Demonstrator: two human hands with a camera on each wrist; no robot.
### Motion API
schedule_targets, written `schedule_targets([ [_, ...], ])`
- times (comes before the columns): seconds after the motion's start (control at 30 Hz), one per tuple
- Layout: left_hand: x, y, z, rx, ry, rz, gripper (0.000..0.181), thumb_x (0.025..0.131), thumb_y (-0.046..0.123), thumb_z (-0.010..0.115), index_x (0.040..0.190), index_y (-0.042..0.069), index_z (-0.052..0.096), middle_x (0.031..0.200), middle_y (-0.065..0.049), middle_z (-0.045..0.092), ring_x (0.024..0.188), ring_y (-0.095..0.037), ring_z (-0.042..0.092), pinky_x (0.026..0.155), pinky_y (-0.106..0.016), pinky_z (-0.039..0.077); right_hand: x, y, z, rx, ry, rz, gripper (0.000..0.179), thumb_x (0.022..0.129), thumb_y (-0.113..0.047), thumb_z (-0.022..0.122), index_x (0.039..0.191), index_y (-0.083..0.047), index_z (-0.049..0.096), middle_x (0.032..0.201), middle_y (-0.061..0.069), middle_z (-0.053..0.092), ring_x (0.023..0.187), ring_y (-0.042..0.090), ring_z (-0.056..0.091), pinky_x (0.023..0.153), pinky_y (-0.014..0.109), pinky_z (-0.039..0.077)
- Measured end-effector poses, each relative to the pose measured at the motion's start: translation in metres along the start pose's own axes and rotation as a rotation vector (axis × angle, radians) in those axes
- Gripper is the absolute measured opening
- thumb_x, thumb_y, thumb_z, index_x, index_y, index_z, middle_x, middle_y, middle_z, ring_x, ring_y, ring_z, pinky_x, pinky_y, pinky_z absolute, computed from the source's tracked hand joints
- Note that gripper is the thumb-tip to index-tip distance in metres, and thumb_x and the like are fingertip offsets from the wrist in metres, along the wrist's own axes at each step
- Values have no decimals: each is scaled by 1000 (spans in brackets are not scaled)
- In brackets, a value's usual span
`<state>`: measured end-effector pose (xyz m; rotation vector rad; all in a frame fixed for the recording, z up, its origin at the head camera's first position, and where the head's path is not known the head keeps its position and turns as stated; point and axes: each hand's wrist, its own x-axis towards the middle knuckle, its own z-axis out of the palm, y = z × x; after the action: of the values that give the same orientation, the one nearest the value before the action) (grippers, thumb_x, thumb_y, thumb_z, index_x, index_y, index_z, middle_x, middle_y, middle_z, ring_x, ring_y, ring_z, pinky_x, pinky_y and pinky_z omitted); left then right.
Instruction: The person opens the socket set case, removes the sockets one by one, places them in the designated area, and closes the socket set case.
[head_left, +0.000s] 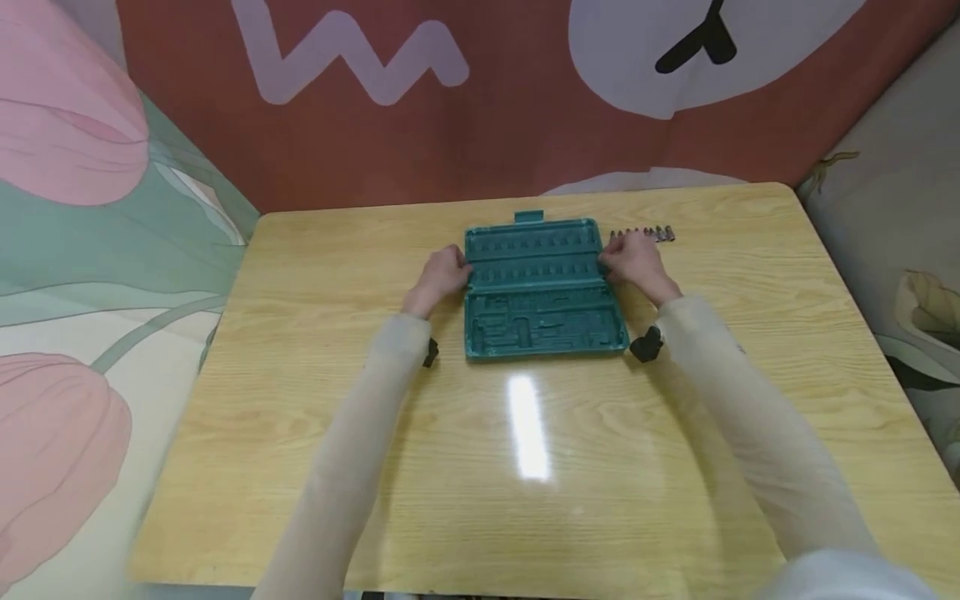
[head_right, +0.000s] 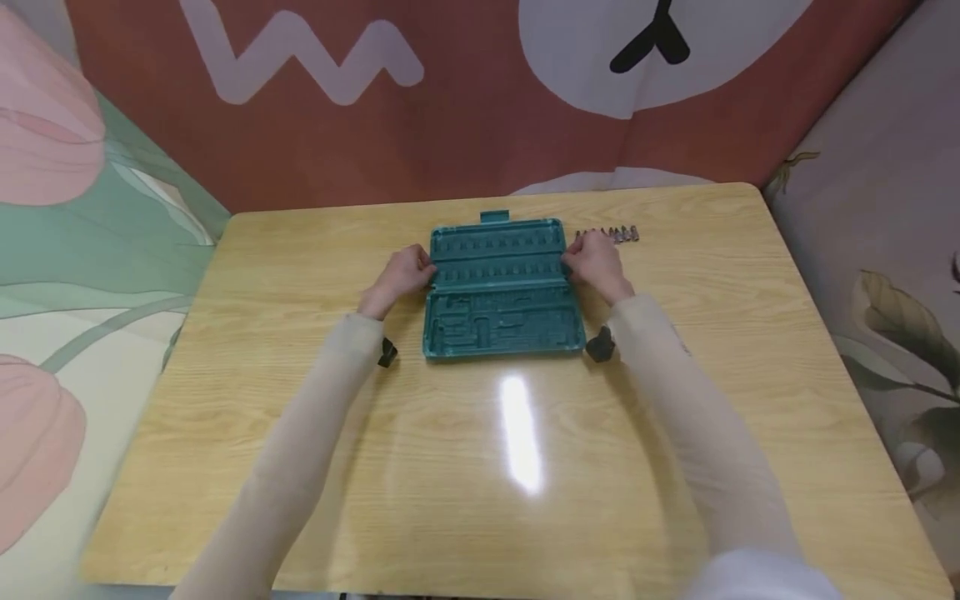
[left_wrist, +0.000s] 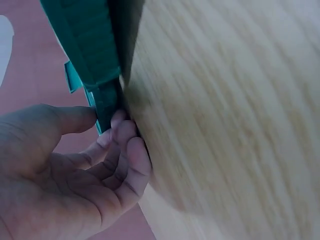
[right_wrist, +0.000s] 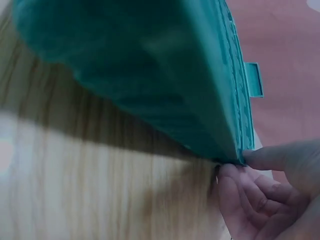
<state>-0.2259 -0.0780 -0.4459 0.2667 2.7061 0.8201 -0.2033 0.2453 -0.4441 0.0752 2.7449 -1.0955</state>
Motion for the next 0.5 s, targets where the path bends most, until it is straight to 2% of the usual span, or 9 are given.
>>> schedule_targets([
  [0.13,0,4,6,-6,-23,19,14,99,11,49,101,-3,51,84,-11,52,72,-22,48,61,-31,40,-6,4,-4,5,25,-20,23,94,-8,59,99,13,69,101,30,65,58,20,66,56,32,54],
  [0.3,-3,6,12,-15,-32,22,12,101,11,45,102,0,45,82,-9,48,69,-21,47,58,-30,38,-15,9,-3,46,62,-24,20,94,-5,60,100,12,67,98,29,65,61,21,64,51,25,51],
  [0.43,-6,-3,6,-81,19,64,8,101,8,44,101,0,41,78,-7,45,66,-21,45,57,-30,37,-16,4,4,112,92,-21,21,94,-7,61,105,10,65,99,27,63,75,31,64,52,20,48],
  [0.5,-7,-9,3,-130,61,93,7,100,6,45,99,1,40,75,-7,44,63,-20,43,56,-29,35,-14,0,7,142,110,-31,23,94,-9,61,108,9,64,102,25,61,81,32,63,55,19,49],
])
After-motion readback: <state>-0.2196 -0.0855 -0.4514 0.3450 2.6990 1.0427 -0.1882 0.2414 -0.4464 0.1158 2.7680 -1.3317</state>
